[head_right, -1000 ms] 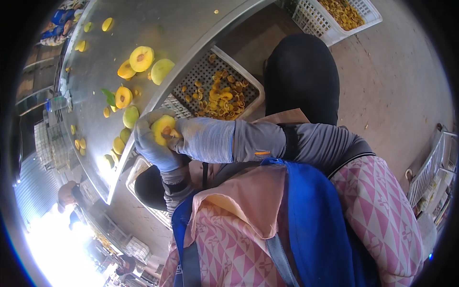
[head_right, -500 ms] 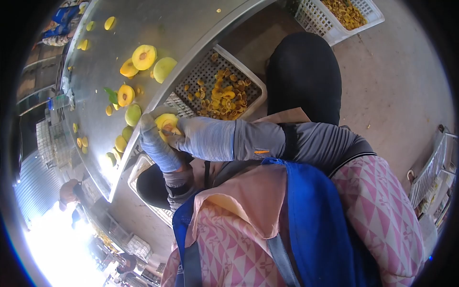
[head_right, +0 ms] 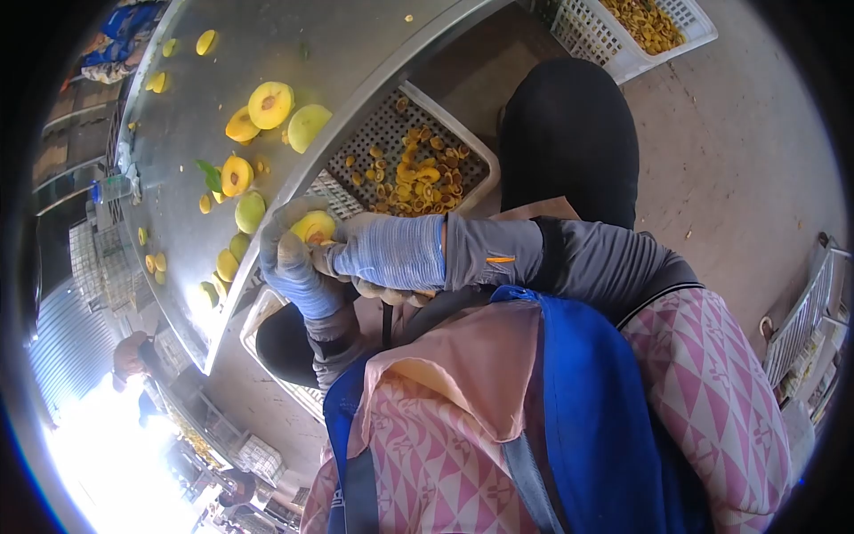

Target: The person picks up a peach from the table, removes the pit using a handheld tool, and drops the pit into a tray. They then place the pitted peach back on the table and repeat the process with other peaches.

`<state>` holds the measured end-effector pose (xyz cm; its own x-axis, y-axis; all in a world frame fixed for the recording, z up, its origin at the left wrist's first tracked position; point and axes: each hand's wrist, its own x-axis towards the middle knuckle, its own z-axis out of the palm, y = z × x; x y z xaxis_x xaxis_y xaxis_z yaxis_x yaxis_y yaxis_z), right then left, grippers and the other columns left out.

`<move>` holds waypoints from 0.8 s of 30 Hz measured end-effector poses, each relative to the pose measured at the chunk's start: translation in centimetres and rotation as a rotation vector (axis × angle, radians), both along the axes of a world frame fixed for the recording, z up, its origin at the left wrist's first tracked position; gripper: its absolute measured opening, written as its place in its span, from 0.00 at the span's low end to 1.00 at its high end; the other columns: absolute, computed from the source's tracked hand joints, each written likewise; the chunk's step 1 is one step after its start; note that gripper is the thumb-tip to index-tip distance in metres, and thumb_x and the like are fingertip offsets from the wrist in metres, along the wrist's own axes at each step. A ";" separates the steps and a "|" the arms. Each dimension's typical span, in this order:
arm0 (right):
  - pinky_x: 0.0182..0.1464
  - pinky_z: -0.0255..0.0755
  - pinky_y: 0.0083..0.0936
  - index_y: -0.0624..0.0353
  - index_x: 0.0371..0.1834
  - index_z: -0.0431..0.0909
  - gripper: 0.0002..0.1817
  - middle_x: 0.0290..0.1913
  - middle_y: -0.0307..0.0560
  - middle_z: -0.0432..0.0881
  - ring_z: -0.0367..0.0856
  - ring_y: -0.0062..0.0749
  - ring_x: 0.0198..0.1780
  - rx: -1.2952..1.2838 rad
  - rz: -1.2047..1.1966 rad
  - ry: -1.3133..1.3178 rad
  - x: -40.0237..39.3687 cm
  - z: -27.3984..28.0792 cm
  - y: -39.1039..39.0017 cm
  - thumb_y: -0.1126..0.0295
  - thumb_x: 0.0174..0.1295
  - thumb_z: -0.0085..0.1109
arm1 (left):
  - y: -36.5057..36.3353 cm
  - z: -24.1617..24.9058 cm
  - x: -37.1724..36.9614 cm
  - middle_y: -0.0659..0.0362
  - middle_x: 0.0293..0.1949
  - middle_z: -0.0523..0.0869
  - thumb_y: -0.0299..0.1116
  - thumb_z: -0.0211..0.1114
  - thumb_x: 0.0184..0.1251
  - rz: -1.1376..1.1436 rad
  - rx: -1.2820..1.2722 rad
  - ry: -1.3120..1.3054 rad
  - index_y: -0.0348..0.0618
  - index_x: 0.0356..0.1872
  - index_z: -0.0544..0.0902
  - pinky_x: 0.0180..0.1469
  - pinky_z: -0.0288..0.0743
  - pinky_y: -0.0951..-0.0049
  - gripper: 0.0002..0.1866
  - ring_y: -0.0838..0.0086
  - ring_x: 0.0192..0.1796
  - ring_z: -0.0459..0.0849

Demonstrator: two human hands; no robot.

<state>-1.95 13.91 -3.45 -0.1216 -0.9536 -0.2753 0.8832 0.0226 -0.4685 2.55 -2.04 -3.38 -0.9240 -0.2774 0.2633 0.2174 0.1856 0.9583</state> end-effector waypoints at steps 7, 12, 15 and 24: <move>0.10 0.58 0.13 0.52 0.40 0.73 0.13 0.19 0.30 0.69 0.64 0.15 0.12 0.139 0.027 0.130 -0.7 1.7 0.7 0.54 0.69 0.56 | 0.5 0.5 0.1 0.49 0.42 0.85 0.45 0.66 0.64 0.055 0.079 -0.137 0.34 0.48 0.81 0.48 0.77 0.71 0.23 0.70 0.42 0.82; 0.14 0.60 0.14 0.49 0.40 0.74 0.11 0.20 0.31 0.69 0.64 0.15 0.14 -0.171 0.114 -0.490 -0.3 -1.2 0.3 0.55 0.70 0.55 | -1.0 0.9 -0.1 0.49 0.40 0.85 0.50 0.65 0.64 -0.160 0.304 -0.327 0.33 0.46 0.80 0.45 0.77 0.72 0.26 0.71 0.40 0.82; 0.20 0.66 0.20 0.51 0.43 0.74 0.11 0.21 0.35 0.72 0.69 0.21 0.18 -0.190 0.180 -0.494 -1.0 -0.9 0.4 0.57 0.70 0.54 | -0.8 1.0 0.1 0.50 0.37 0.85 0.51 0.65 0.64 -0.143 0.379 -0.357 0.33 0.45 0.81 0.44 0.77 0.72 0.26 0.71 0.38 0.82; 0.35 0.75 0.43 0.65 0.46 0.73 0.20 0.30 0.60 0.82 0.83 0.54 0.31 0.365 -0.370 1.214 1.9 -0.5 -1.3 0.55 0.70 0.51 | 1.5 1.1 -0.5 0.56 0.34 0.85 0.36 0.61 0.69 0.208 0.166 -0.266 0.34 0.41 0.83 0.42 0.76 0.78 0.13 0.75 0.36 0.82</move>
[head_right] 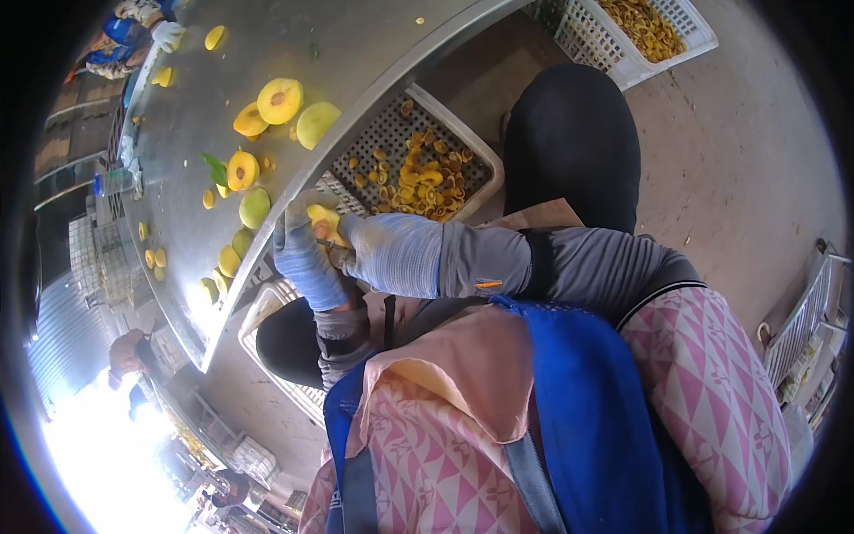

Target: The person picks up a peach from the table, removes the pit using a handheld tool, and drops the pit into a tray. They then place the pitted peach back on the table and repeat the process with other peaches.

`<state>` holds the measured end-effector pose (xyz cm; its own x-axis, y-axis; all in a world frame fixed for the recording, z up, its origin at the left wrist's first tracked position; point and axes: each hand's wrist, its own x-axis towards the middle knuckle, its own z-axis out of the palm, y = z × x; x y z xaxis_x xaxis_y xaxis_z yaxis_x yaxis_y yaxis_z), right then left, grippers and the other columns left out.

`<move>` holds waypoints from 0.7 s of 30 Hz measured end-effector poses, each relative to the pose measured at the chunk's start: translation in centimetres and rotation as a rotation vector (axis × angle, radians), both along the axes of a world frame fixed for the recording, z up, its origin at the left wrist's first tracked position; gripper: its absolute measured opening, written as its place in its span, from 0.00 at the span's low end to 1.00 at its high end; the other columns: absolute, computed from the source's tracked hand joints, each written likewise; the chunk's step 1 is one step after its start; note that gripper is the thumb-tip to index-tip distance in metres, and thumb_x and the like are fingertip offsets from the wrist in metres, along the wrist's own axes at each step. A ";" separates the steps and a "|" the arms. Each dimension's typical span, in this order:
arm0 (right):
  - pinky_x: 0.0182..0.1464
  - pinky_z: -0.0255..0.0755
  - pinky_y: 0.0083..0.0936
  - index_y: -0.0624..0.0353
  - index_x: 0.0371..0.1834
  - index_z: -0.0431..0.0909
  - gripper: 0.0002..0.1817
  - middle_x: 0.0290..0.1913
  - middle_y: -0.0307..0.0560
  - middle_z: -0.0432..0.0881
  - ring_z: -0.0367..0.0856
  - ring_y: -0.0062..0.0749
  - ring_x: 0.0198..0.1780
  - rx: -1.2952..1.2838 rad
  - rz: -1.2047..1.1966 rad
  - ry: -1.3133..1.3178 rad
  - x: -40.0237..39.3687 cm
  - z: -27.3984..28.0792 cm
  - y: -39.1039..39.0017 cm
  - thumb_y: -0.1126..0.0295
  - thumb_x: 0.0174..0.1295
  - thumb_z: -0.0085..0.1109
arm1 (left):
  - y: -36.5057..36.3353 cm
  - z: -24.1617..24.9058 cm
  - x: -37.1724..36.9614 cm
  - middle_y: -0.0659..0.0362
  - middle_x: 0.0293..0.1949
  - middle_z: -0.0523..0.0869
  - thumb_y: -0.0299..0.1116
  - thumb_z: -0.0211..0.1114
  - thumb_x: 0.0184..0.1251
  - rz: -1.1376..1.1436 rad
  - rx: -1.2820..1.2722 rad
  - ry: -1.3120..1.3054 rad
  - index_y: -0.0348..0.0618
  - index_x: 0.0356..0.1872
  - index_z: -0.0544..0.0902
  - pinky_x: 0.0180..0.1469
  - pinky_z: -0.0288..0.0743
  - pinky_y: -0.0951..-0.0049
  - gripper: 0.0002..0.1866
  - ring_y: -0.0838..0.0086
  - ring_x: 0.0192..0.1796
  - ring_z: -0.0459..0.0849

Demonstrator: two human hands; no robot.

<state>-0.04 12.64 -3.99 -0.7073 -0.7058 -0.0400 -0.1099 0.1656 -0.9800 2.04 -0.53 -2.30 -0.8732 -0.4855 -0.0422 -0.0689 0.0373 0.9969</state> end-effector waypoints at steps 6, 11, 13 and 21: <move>0.29 0.77 0.42 0.62 0.47 0.73 0.16 0.26 0.57 0.82 0.84 0.50 0.28 0.180 -0.031 0.308 -0.2 1.6 0.9 0.61 0.66 0.55 | -0.1 -0.3 0.1 0.56 0.34 0.85 0.35 0.59 0.70 0.134 0.002 0.005 0.35 0.41 0.83 0.40 0.76 0.77 0.12 0.75 0.36 0.82; 0.26 0.75 0.45 0.60 0.49 0.69 0.17 0.25 0.55 0.81 0.82 0.53 0.26 0.283 -0.154 0.398 -0.5 1.0 0.8 0.63 0.62 0.59 | -3.0 1.9 1.8 0.53 0.33 0.84 0.49 0.54 0.73 0.257 0.139 0.096 0.35 0.52 0.76 0.26 0.75 0.81 0.24 0.75 0.29 0.81; 0.28 0.75 0.46 0.59 0.49 0.70 0.17 0.26 0.56 0.81 0.82 0.55 0.27 0.321 -0.108 0.377 -0.6 1.2 0.7 0.62 0.61 0.60 | -6.9 2.2 4.2 0.53 0.34 0.83 0.49 0.52 0.75 0.334 -0.473 0.161 0.34 0.50 0.79 0.28 0.77 0.78 0.24 0.73 0.31 0.82; 0.33 0.76 0.44 0.58 0.47 0.71 0.17 0.27 0.56 0.82 0.83 0.55 0.31 0.354 0.010 0.380 -0.6 0.2 1.1 0.60 0.63 0.59 | -20.3 5.7 15.3 0.56 0.35 0.86 0.28 0.66 0.64 0.327 -1.292 -0.780 0.38 0.42 0.86 0.45 0.77 0.73 0.07 0.70 0.39 0.83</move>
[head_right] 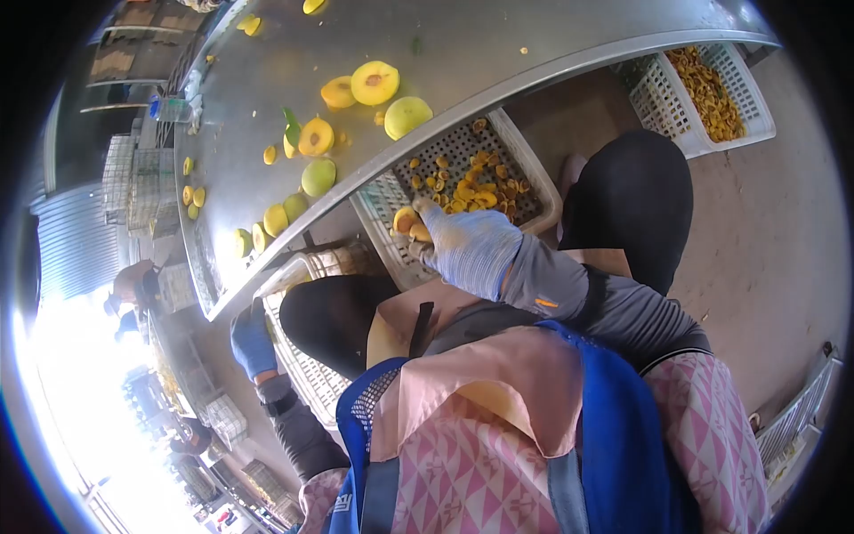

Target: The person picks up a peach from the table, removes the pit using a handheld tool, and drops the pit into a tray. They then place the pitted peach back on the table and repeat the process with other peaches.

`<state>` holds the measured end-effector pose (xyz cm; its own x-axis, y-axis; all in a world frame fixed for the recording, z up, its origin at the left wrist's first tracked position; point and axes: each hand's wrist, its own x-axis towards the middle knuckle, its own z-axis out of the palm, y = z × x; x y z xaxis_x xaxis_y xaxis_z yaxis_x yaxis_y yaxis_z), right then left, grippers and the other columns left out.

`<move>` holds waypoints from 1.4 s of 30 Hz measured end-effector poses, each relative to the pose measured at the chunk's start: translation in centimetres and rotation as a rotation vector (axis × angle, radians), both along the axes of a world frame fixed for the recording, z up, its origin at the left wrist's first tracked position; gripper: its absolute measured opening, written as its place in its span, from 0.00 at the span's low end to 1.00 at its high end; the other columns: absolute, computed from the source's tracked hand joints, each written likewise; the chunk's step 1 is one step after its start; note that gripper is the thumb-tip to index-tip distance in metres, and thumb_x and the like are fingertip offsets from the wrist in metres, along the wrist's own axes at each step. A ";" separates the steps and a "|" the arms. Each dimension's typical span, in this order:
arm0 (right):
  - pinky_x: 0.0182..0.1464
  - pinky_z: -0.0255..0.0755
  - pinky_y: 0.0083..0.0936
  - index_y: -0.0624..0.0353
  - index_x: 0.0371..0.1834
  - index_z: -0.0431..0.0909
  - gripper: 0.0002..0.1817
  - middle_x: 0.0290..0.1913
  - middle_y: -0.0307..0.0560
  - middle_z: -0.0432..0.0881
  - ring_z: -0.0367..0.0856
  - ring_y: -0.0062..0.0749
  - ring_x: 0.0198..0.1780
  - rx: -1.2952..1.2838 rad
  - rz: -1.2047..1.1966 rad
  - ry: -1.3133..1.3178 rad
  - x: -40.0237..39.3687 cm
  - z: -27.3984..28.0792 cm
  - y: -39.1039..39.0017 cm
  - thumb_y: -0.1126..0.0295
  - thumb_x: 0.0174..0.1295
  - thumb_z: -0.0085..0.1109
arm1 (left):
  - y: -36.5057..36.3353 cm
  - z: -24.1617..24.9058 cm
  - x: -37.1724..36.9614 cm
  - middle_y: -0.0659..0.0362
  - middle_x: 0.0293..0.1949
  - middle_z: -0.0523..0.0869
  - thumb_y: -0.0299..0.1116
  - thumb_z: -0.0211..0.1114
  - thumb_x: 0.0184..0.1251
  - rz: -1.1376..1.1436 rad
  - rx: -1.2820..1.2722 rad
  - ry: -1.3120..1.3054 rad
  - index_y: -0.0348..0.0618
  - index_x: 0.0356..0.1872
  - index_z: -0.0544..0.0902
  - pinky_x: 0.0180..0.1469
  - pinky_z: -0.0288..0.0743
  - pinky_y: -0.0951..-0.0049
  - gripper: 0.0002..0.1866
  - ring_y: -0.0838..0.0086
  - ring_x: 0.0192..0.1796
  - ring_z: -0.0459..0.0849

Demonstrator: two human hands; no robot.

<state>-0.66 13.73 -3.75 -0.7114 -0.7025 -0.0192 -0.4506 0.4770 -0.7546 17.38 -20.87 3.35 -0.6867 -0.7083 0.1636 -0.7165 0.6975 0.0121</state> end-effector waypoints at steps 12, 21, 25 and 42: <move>0.30 0.76 0.45 0.60 0.40 0.74 0.16 0.26 0.56 0.82 0.84 0.53 0.30 0.012 0.031 0.181 -0.6 -0.7 -0.4 0.57 0.62 0.57 | 16.6 -4.3 -14.7 0.56 0.34 0.85 0.27 0.69 0.57 -0.745 0.686 0.246 0.41 0.38 0.86 0.41 0.77 0.71 0.08 0.68 0.36 0.83; 0.31 0.75 0.46 0.60 0.42 0.72 0.16 0.24 0.56 0.81 0.83 0.55 0.30 0.224 0.104 0.016 -1.0 -0.4 -0.2 0.59 0.62 0.60 | 15.5 -3.1 -15.3 0.57 0.32 0.84 0.29 0.74 0.51 -0.860 0.391 0.427 0.43 0.34 0.85 0.43 0.77 0.68 0.09 0.64 0.38 0.83; 0.32 0.74 0.48 0.61 0.42 0.72 0.16 0.24 0.57 0.81 0.82 0.57 0.30 0.259 0.081 -0.029 -1.3 -0.6 -0.3 0.58 0.62 0.59 | 10.8 -2.5 -16.1 0.56 0.36 0.84 0.25 0.70 0.54 -0.760 0.339 0.299 0.43 0.40 0.84 0.47 0.76 0.69 0.11 0.65 0.42 0.82; 0.34 0.76 0.45 0.63 0.48 0.71 0.20 0.28 0.61 0.81 0.83 0.58 0.33 -0.113 -0.035 -0.134 -1.7 1.9 0.0 0.56 0.66 0.58 | 1.9 -0.5 -16.5 0.48 0.50 0.82 0.45 0.62 0.60 -0.449 1.220 0.331 0.36 0.62 0.72 0.43 0.79 0.67 0.32 0.60 0.46 0.84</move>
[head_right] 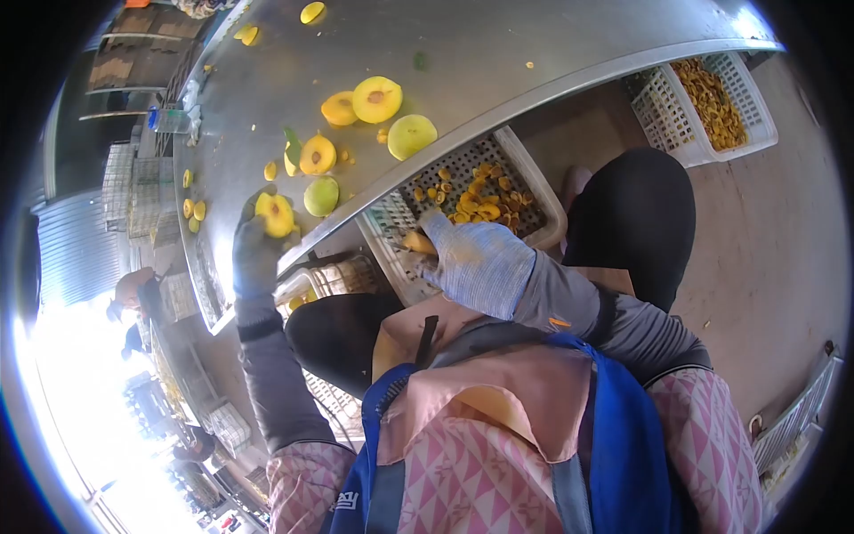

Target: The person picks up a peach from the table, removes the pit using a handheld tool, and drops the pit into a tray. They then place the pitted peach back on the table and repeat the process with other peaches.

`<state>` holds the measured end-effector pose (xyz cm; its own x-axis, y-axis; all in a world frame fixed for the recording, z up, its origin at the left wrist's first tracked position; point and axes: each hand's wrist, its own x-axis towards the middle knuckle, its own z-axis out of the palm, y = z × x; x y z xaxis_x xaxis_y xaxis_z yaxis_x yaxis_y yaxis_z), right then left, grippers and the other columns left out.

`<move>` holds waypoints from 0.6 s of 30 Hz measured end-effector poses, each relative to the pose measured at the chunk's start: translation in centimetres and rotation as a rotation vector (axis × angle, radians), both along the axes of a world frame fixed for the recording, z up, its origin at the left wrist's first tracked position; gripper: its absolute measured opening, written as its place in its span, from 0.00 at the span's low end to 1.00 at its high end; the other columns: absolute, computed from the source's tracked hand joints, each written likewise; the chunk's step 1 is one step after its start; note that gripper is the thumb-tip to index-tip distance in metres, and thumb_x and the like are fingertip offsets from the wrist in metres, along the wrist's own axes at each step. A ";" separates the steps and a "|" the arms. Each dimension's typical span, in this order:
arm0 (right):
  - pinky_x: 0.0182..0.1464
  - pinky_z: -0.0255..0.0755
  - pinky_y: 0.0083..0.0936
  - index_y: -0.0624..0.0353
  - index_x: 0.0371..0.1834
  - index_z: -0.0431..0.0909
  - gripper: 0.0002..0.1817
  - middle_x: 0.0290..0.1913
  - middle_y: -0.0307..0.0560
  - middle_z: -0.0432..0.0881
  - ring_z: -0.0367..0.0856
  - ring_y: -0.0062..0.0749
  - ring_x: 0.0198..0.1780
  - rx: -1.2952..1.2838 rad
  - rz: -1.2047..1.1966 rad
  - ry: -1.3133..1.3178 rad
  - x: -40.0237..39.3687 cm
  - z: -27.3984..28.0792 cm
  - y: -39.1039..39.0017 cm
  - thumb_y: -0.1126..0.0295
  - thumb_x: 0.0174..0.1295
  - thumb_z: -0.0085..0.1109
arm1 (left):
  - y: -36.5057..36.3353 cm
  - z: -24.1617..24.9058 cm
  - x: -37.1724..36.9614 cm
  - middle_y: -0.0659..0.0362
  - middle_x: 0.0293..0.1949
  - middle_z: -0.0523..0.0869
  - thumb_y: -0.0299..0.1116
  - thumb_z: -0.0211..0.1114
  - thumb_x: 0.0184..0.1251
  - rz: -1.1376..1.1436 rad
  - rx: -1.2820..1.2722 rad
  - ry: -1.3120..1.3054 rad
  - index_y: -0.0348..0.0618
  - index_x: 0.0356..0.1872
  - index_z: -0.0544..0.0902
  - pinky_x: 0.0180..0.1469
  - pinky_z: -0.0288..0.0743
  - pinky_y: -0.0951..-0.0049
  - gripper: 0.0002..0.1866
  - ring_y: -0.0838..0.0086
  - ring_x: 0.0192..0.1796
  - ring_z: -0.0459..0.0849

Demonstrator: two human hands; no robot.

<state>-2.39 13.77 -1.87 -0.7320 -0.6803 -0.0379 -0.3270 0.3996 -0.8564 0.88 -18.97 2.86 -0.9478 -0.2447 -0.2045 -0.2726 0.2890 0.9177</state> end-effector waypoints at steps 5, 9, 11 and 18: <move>0.31 0.74 0.46 0.62 0.50 0.71 0.20 0.28 0.61 0.80 0.82 0.58 0.31 -0.224 -0.023 -0.013 0.2 0.8 -0.9 0.56 0.66 0.58 | 9.9 -1.2 1.6 0.46 0.48 0.80 0.47 0.54 0.68 0.099 0.911 0.135 0.34 0.59 0.71 0.31 0.78 0.67 0.27 0.61 0.36 0.82; 0.29 0.74 0.44 0.60 0.43 0.72 0.18 0.25 0.60 0.79 0.80 0.58 0.28 -0.250 -0.090 -0.018 0.9 0.7 -1.1 0.55 0.68 0.56 | 15.2 -2.9 1.5 0.50 0.41 0.81 0.59 0.45 0.74 0.358 0.776 0.195 0.38 0.51 0.75 0.45 0.77 0.66 0.30 0.66 0.42 0.80; 0.29 0.74 0.45 0.62 0.43 0.71 0.18 0.24 0.60 0.79 0.80 0.57 0.28 -0.300 -0.069 0.117 0.9 -0.4 -1.3 0.55 0.68 0.55 | 16.0 -3.3 1.4 0.50 0.42 0.81 0.57 0.42 0.77 0.295 0.630 0.307 0.39 0.51 0.75 0.52 0.75 0.66 0.29 0.66 0.45 0.79; 0.27 0.74 0.44 0.67 0.46 0.70 0.21 0.22 0.59 0.79 0.81 0.55 0.26 -0.256 -0.083 0.086 1.2 -0.3 -1.4 0.55 0.70 0.52 | 17.5 -3.7 1.5 0.54 0.45 0.79 0.55 0.40 0.79 0.243 0.441 0.341 0.36 0.54 0.74 0.56 0.72 0.67 0.29 0.69 0.47 0.78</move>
